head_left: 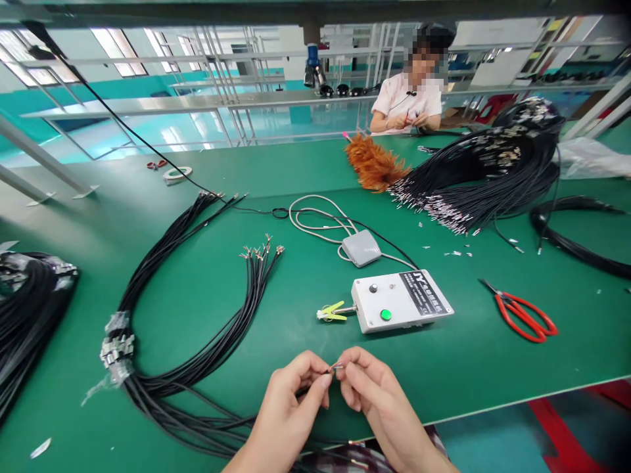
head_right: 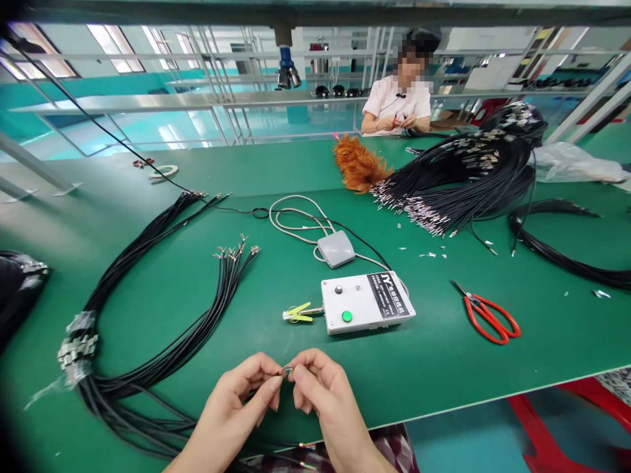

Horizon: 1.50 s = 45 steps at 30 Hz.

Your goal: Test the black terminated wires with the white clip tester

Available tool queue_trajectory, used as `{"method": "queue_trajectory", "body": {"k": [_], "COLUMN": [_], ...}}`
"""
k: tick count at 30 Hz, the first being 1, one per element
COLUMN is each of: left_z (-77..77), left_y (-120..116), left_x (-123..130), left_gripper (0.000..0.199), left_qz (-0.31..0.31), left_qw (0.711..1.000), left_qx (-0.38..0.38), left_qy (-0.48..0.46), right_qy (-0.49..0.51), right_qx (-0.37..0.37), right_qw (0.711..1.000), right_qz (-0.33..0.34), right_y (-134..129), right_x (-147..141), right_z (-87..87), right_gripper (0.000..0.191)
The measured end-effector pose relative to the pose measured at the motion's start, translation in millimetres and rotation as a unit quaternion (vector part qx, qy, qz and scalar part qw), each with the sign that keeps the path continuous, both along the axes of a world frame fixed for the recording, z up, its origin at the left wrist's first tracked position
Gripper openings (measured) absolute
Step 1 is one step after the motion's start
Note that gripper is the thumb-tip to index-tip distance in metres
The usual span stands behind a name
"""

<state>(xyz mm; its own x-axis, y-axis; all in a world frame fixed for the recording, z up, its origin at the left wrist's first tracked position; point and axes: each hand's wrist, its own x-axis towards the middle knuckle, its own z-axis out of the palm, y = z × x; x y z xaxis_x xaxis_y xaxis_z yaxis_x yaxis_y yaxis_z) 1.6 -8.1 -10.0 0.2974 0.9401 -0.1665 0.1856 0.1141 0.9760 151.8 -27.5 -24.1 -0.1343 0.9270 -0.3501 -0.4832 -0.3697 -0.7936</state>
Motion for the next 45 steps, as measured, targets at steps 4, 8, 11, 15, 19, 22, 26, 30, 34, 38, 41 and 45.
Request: {"method": "queue_trajectory", "body": {"k": [4, 8, 11, 15, 19, 22, 26, 30, 34, 38, 41, 45], "left_z": [0.0, -4.4, -8.3, -11.5, -14.9, -18.1, -20.1, -19.1, -19.7, -22.6, -21.1, -12.4], "left_y": [-0.4, -2.3, -3.4, -4.9, -8.2, -10.5, -11.4, -11.7, -12.3, -12.6, -11.9, -5.2], "left_x": [0.4, -0.3, 0.0, 2.0, 2.7, 2.2, 2.7, 3.5, 1.4, -1.6, -4.4, -6.9], "left_gripper": [0.025, 0.025, 0.023, 0.025, 0.025, 0.024, 0.026, 0.025, 0.024, 0.023, 0.022, 0.026], "left_qz": [0.010, 0.022, 0.031, 0.053, 0.067, 0.072, 0.068, 0.102, 0.105, 0.098, 0.088, 0.041], "left_qw": [1.000, 1.000, 0.999, 0.998, 0.997, 0.996, 0.996, 0.994, 0.993, 0.993, 0.992, 0.993], "left_qx": [0.000, -0.006, -0.006, 0.008, 0.002, -0.010, -0.002, -0.003, -0.017, -0.029, -0.041, -0.061], "left_qy": [0.000, 0.000, 0.000, -0.012, -0.034, -0.053, -0.053, -0.050, -0.059, -0.066, -0.077, -0.094], "right_qy": [-0.009, 0.001, 0.005, 0.026, 0.089, 0.124, 0.142, 0.148, 0.085, 0.040, 0.011, -0.047], "right_qx": [0.003, -0.007, -0.015, -0.031, -0.049, -0.051, -0.051, -0.060, -0.033, -0.023, -0.008, 0.017], "right_qw": [1.000, 1.000, 1.000, 0.998, 0.992, 0.987, 0.985, 0.984, 0.992, 0.995, 0.997, 0.997], "right_qz": [-0.003, -0.013, -0.024, -0.052, -0.074, -0.087, -0.089, -0.081, -0.088, -0.092, -0.077, -0.050], "right_y": [2.1, 0.9, 0.1, -0.1, 0.6, 1.4, 2.5, 2.3, -1.0, -3.0, -1.4, 2.5], "right_x": [-2.3, -6.7, -10.2, -16.8, -25.0, -29.3, -31.8, -34.1, -37.9, -39.6, -36.8, -29.3], "right_z": [-4.9, -8.5, -7.0, -5.0, -7.1, -8.7, -7.0, -7.1, -13.0, -15.3, -12.5, -9.0], "right_gripper": [0.032, 0.032, 0.033, 0.037, 0.040, 0.040, 0.038, 0.040, 0.043, 0.045, 0.043, 0.041]}}
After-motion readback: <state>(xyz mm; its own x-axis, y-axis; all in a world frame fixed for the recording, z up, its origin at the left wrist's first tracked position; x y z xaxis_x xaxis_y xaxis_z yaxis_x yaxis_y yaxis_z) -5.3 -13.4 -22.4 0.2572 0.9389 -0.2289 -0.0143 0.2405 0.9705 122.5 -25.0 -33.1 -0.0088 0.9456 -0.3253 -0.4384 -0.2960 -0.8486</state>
